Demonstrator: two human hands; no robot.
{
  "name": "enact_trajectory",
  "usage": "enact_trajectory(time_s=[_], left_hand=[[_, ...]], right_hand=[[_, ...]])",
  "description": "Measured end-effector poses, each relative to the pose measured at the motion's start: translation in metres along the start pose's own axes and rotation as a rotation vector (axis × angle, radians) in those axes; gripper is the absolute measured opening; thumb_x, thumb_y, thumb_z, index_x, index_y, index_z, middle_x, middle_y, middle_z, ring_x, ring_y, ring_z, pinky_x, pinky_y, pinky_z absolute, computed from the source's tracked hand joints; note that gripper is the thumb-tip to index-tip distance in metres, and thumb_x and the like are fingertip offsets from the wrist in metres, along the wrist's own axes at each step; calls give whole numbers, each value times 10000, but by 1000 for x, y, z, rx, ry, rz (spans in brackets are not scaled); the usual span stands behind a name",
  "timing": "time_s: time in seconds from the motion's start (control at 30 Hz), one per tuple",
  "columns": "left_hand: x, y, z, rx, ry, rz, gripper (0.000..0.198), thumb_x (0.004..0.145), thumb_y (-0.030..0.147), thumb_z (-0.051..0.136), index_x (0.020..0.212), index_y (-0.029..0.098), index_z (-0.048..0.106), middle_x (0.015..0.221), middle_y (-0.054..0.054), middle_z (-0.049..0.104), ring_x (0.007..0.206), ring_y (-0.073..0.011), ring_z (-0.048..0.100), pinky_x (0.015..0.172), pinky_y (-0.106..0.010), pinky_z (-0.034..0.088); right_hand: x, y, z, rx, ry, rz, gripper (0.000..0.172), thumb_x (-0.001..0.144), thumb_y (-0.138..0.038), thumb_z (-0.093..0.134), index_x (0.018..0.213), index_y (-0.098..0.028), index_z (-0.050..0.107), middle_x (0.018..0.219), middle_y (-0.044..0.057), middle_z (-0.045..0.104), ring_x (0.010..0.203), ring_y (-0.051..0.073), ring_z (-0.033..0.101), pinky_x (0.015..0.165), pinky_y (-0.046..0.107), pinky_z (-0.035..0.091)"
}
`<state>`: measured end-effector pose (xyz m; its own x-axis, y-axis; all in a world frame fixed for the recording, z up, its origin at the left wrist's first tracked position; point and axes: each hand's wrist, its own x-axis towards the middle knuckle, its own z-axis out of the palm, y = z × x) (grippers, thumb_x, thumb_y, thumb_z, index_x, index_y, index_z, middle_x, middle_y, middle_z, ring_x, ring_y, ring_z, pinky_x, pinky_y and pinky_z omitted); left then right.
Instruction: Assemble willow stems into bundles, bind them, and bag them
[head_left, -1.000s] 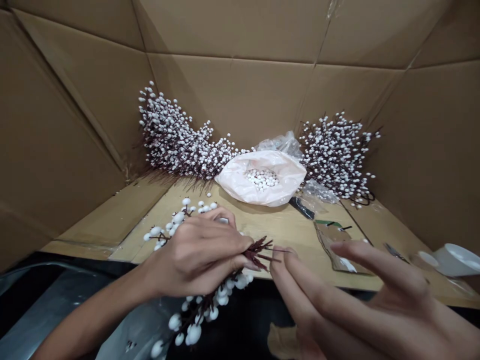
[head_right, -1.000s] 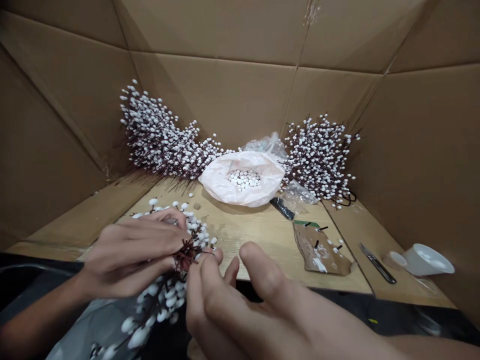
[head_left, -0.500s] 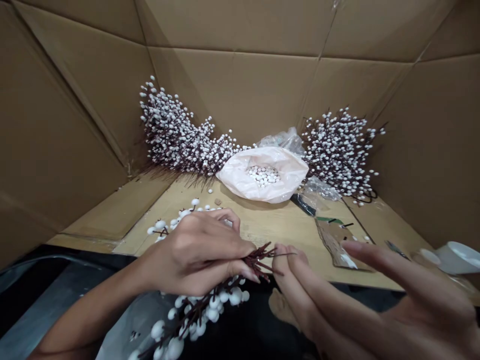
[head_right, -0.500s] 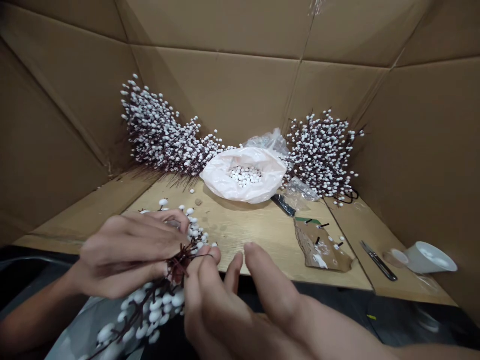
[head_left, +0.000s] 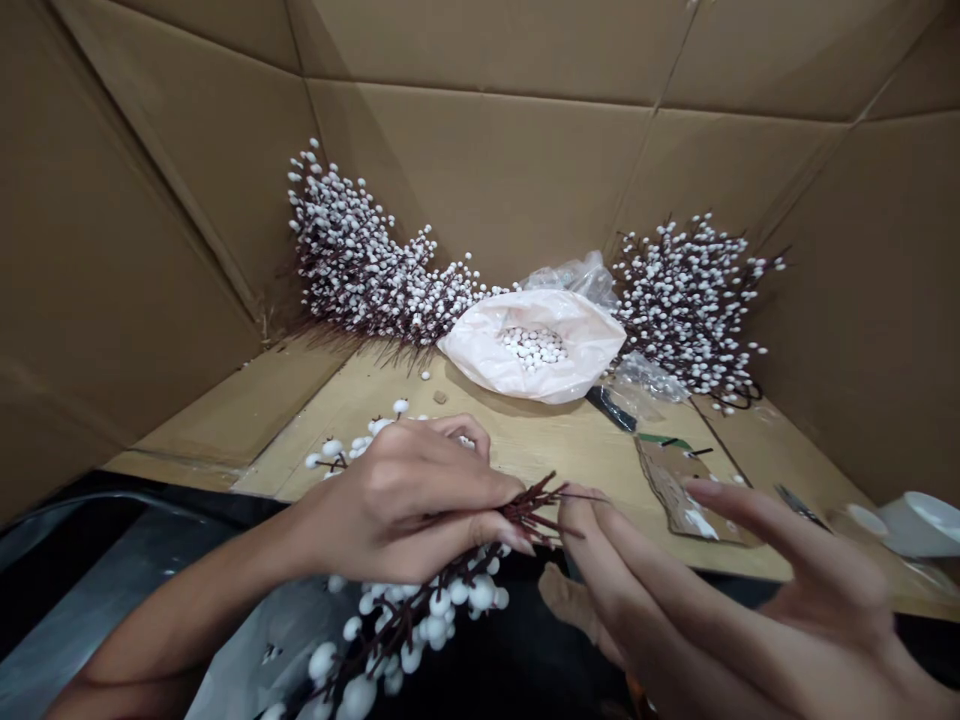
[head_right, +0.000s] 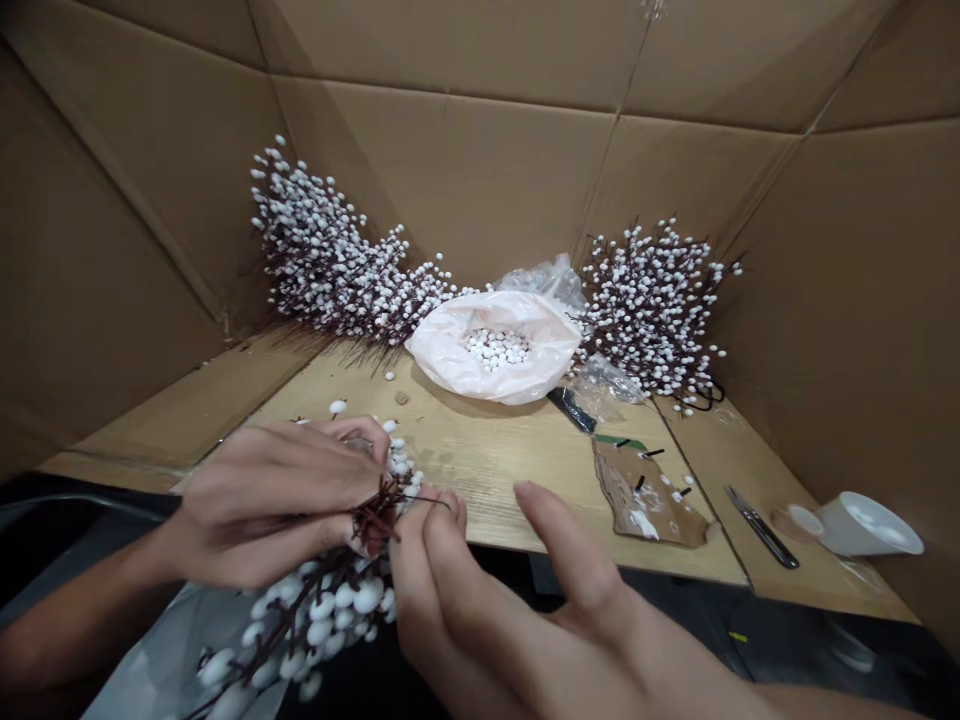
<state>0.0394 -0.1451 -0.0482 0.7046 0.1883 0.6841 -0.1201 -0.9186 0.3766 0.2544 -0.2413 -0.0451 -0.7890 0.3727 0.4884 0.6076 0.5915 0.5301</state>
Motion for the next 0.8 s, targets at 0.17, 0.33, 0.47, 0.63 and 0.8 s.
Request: enact_trajectory(time_s=[0.17, 0.33, 0.47, 0.63, 0.8], left_hand=[[2, -3, 3, 3, 84, -24, 172, 910, 140, 532, 834, 185, 680, 670, -32, 741, 536, -128, 645, 638, -283, 540], [1, -7, 7, -50, 224, -39, 102, 856, 140, 629, 873, 196, 713, 674, -16, 737, 549, -121, 646, 641, -264, 557], [-1, -11, 5, -46, 226, -53, 121, 837, 126, 650, 923, 186, 711, 710, -22, 738, 561, -122, 641, 654, -277, 563], [-4, -10, 1, 136, 177, 20, 155, 854, 100, 619, 978, 179, 669, 747, -21, 744, 596, -122, 673, 671, -249, 559], [-3, -7, 6, 335, 202, 85, 46, 875, 107, 586, 891, 121, 626, 710, -50, 729, 587, -129, 677, 701, -258, 551]], right_hand=[[7, -4, 6, 295, 36, 121, 343, 989, -188, 338, 1024, -221, 678, 1132, -26, 690, 1059, 109, 576, 994, 295, 424], [13, -7, 6, 362, 67, 218, 330, 995, -183, 371, 901, -224, 684, 1100, -17, 713, 1073, 100, 594, 1098, 327, 319], [18, -12, 13, 276, 232, 242, 350, 953, -121, 385, 809, -218, 688, 1032, 14, 722, 936, 126, 644, 902, 293, 463], [30, -19, 10, 231, 308, 290, 323, 885, -59, 457, 742, -225, 694, 894, -4, 741, 801, 136, 664, 724, 299, 495], [36, -21, 2, 172, 278, 309, 313, 891, -62, 466, 754, -206, 707, 815, -7, 749, 703, 119, 669, 658, 294, 496]])
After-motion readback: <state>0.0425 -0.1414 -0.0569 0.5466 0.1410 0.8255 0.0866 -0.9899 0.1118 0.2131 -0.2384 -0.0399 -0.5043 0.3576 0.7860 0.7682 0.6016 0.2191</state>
